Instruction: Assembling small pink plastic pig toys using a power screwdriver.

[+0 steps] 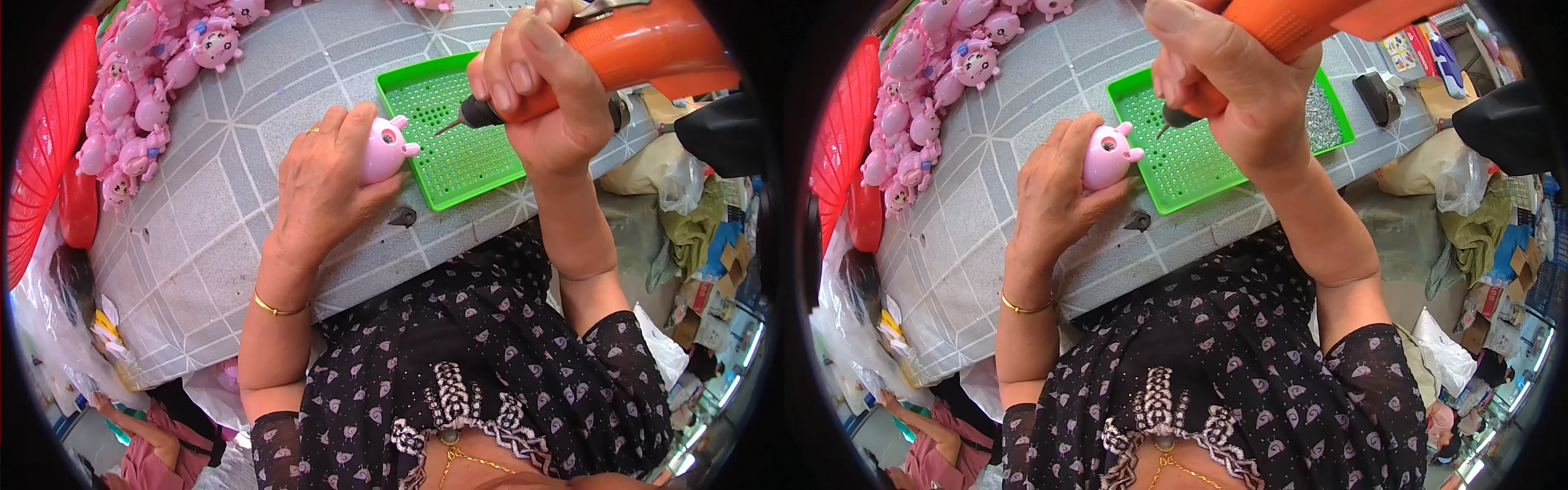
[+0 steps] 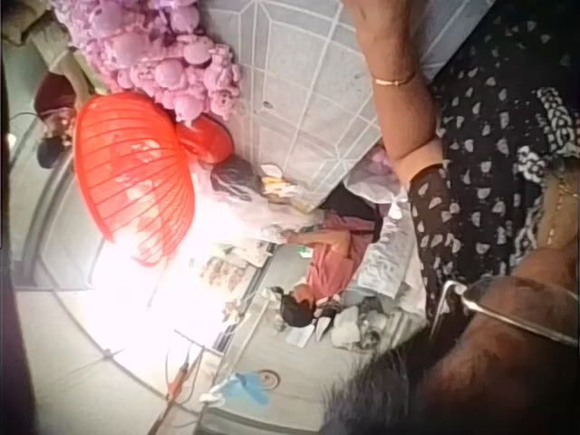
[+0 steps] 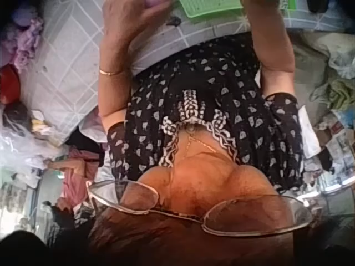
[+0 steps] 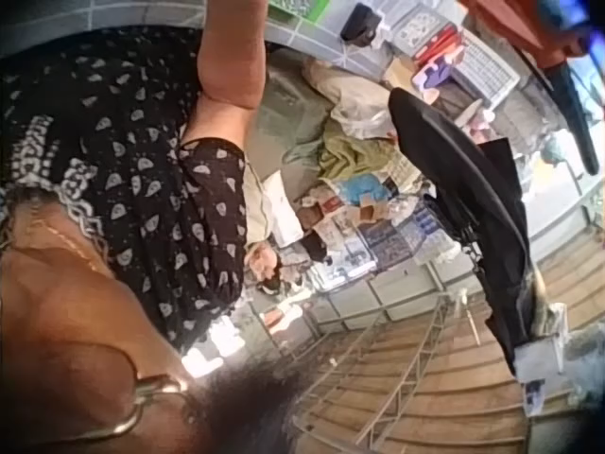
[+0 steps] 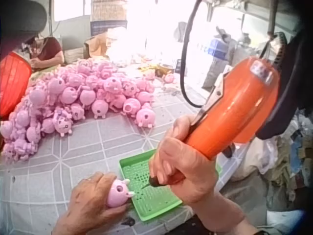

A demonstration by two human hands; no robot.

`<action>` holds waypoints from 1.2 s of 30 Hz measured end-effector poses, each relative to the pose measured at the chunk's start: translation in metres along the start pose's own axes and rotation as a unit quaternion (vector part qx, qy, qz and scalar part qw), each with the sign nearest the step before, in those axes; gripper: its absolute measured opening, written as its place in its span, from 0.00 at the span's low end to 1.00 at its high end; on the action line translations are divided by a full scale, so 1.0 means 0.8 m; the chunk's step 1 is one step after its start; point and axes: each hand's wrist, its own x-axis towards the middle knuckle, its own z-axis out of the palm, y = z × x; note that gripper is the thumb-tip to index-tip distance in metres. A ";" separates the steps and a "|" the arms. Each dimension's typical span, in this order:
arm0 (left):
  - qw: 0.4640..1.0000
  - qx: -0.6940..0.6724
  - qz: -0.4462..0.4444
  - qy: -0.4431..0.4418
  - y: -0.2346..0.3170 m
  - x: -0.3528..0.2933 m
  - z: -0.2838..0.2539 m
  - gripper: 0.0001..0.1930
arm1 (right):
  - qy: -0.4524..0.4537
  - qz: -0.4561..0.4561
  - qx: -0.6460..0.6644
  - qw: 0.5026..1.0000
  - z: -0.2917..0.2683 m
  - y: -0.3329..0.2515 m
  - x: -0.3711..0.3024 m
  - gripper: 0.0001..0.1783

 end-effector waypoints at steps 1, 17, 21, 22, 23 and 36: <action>1.000 0.000 -0.003 -0.003 0.000 0.000 0.000 0.33 | -0.001 0.000 0.000 1.000 -0.004 -0.002 0.003 0.12; 1.000 -0.003 0.013 0.008 -0.002 0.000 0.001 0.33 | -0.168 -0.051 -0.083 0.981 -0.005 0.016 0.011 0.03; 1.000 -0.004 0.010 0.007 -0.003 -0.001 0.002 0.33 | -0.027 0.067 0.065 0.995 0.017 0.021 -0.003 0.15; 1.000 -0.003 0.009 0.007 -0.003 -0.001 0.002 0.33 | -0.028 0.067 0.065 0.995 0.017 0.021 -0.003 0.15; 1.000 -0.003 0.009 0.007 -0.002 -0.001 0.001 0.33 | -0.032 0.066 0.072 0.995 0.017 0.021 -0.003 0.14; 1.000 -0.007 0.007 0.006 -0.002 -0.001 0.002 0.32 | -0.002 0.041 0.089 0.995 0.013 0.019 -0.011 0.12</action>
